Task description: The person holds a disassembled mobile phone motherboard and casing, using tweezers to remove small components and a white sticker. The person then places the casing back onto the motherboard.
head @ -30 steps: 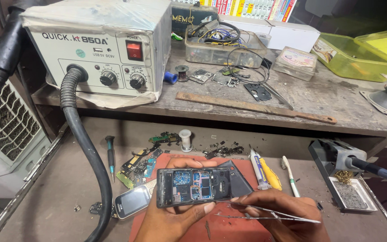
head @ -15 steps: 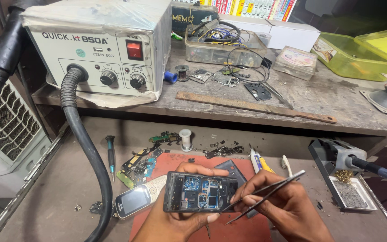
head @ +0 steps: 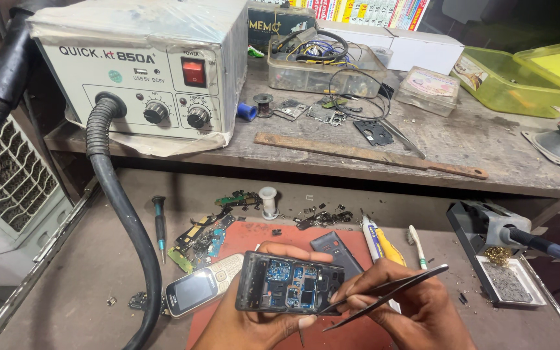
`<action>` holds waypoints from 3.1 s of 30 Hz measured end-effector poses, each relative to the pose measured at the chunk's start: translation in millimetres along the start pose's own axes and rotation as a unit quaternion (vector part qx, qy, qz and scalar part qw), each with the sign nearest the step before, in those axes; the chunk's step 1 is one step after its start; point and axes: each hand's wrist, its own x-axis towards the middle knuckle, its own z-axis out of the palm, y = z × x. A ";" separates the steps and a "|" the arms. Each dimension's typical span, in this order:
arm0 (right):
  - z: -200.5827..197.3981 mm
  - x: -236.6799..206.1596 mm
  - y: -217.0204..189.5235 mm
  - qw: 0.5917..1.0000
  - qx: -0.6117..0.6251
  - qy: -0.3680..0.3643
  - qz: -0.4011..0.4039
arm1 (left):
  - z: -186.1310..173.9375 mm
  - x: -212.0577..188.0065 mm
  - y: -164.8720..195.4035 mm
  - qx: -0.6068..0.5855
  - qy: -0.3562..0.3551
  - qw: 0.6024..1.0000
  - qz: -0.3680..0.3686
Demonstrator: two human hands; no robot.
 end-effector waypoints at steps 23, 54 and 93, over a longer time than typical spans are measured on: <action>8.4 -15.2 15.2 0.999 -0.039 -0.013 -0.018 | -1.9 -1.2 -12.4 0.022 0.023 0.999 -0.007; 50.6 -5.3 9.9 0.867 -0.380 0.165 -0.278 | -10.9 15.1 -27.1 -0.060 0.099 0.993 -0.007; 15.6 15.1 -14.3 1.000 -0.005 0.015 -0.004 | -6.6 8.7 -20.0 -0.037 0.061 0.997 -0.009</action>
